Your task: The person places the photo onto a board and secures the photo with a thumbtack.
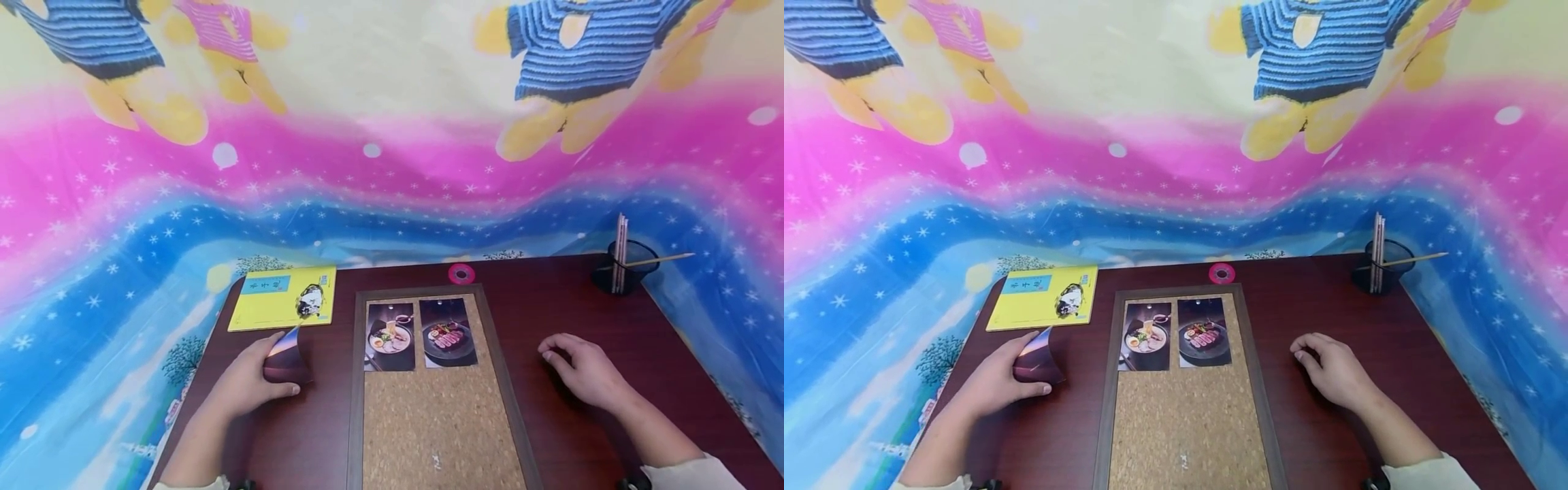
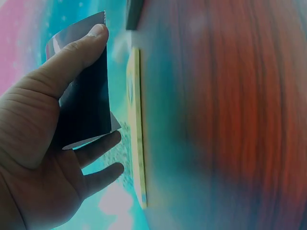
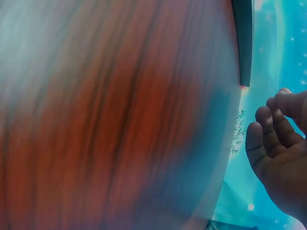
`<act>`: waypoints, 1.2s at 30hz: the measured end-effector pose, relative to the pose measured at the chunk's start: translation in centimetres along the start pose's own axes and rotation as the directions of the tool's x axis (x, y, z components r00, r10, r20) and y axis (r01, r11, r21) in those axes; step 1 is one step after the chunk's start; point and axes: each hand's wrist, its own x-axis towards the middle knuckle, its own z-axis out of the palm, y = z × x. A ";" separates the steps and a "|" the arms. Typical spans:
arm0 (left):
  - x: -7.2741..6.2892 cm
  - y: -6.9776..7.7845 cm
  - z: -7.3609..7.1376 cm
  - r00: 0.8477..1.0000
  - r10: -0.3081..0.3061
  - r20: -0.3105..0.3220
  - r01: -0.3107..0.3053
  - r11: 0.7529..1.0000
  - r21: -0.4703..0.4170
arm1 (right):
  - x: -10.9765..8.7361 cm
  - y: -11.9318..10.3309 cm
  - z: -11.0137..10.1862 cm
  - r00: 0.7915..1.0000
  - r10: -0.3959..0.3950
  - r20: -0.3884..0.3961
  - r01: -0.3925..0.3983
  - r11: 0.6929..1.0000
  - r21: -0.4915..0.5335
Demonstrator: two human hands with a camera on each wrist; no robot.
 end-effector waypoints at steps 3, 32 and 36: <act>0.1 1.4 0.4 1.000 0.005 0.017 -0.005 1.000 0.001 | 0.1 -0.4 0.2 1.000 -0.011 -0.011 0.011 1.000 0.009; 0.9 11.0 5.0 0.973 0.226 0.036 -0.228 0.972 0.055 | 1.0 -4.6 2.8 1.000 -0.027 0.014 0.024 0.990 0.142; 1.0 11.9 5.9 0.966 0.255 0.050 -0.258 0.964 0.064 | 1.1 -5.5 3.0 0.999 -0.031 0.015 0.028 0.985 0.170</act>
